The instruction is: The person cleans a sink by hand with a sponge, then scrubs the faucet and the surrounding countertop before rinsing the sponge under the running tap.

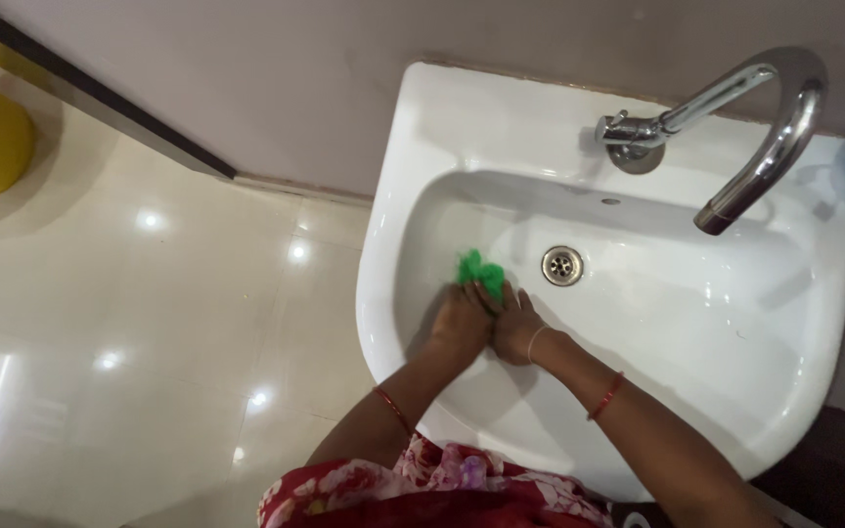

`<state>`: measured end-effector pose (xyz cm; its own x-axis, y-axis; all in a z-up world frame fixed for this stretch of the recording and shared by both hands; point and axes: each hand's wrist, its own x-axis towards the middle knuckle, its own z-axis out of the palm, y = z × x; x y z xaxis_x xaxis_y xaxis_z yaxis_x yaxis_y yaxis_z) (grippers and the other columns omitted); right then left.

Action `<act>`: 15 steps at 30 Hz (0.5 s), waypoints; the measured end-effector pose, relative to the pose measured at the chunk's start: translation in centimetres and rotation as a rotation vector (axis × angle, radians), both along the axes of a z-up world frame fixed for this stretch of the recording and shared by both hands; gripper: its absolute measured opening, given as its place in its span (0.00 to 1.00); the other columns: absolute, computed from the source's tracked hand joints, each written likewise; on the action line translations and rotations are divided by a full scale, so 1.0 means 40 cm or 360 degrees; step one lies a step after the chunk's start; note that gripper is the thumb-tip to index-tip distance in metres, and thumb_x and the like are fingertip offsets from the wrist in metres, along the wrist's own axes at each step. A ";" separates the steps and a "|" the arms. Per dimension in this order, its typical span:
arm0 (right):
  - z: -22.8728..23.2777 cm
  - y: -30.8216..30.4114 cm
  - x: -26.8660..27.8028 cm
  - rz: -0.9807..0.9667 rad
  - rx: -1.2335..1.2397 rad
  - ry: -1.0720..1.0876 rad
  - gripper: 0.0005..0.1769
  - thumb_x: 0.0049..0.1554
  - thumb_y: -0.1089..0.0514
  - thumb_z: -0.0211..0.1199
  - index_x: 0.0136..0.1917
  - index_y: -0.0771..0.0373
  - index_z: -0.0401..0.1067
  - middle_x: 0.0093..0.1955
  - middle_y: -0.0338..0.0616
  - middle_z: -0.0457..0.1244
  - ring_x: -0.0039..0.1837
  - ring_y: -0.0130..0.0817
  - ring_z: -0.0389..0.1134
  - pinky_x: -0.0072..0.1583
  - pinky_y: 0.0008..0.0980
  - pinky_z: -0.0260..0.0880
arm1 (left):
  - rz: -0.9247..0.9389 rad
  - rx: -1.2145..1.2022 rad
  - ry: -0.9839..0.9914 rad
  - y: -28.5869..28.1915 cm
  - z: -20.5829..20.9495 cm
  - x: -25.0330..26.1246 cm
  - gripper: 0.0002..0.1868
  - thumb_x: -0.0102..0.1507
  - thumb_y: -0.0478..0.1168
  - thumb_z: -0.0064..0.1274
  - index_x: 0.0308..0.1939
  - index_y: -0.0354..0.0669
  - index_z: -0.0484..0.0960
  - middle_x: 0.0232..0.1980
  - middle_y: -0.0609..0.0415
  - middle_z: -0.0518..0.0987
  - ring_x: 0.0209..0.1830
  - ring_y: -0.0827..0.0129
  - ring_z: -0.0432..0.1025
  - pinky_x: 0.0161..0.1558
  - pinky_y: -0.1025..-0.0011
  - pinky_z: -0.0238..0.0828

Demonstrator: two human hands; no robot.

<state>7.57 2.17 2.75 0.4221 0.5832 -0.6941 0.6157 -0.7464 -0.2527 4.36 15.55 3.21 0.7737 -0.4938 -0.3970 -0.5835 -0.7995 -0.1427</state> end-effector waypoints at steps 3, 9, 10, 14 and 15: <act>0.045 -0.043 -0.063 0.0065 -0.0195 0.0439 0.24 0.65 0.43 0.49 0.62 0.59 0.76 0.67 0.55 0.67 0.69 0.49 0.66 0.72 0.45 0.63 | -0.0003 -0.0287 0.0561 -0.033 0.029 -0.055 0.16 0.66 0.48 0.52 0.46 0.42 0.87 0.51 0.46 0.82 0.52 0.57 0.74 0.53 0.57 0.67; 0.139 -0.012 -0.092 -0.0092 0.0354 0.1002 0.19 0.66 0.49 0.51 0.57 0.61 0.76 0.55 0.52 0.71 0.56 0.45 0.73 0.65 0.40 0.70 | -0.0071 -0.0065 0.0550 0.103 0.226 -0.169 0.10 0.66 0.41 0.52 0.44 0.40 0.83 0.45 0.46 0.80 0.48 0.54 0.75 0.56 0.51 0.66; 0.123 0.023 -0.079 -0.0271 0.0603 0.1145 0.17 0.65 0.51 0.53 0.60 0.64 0.73 0.60 0.54 0.69 0.62 0.43 0.71 0.69 0.39 0.67 | -0.0092 -0.0004 0.0288 0.132 0.251 -0.160 0.14 0.63 0.45 0.53 0.44 0.38 0.83 0.48 0.43 0.79 0.56 0.50 0.71 0.61 0.51 0.61; 0.082 0.121 -0.024 -0.0516 0.1174 0.0922 0.25 0.66 0.60 0.57 0.73 0.68 0.61 0.79 0.62 0.51 0.76 0.51 0.56 0.75 0.44 0.53 | 0.0123 -0.0237 -0.0148 0.228 0.250 -0.059 0.19 0.63 0.42 0.53 0.52 0.31 0.82 0.59 0.38 0.76 0.66 0.48 0.65 0.72 0.54 0.50; 0.078 0.137 -0.006 -0.0509 0.1179 0.0924 0.25 0.66 0.60 0.57 0.73 0.68 0.61 0.79 0.62 0.51 0.76 0.51 0.56 0.75 0.44 0.53 | 0.0127 -0.0230 -0.0150 0.240 0.233 -0.030 0.19 0.63 0.42 0.53 0.52 0.31 0.82 0.59 0.38 0.76 0.66 0.48 0.65 0.72 0.54 0.50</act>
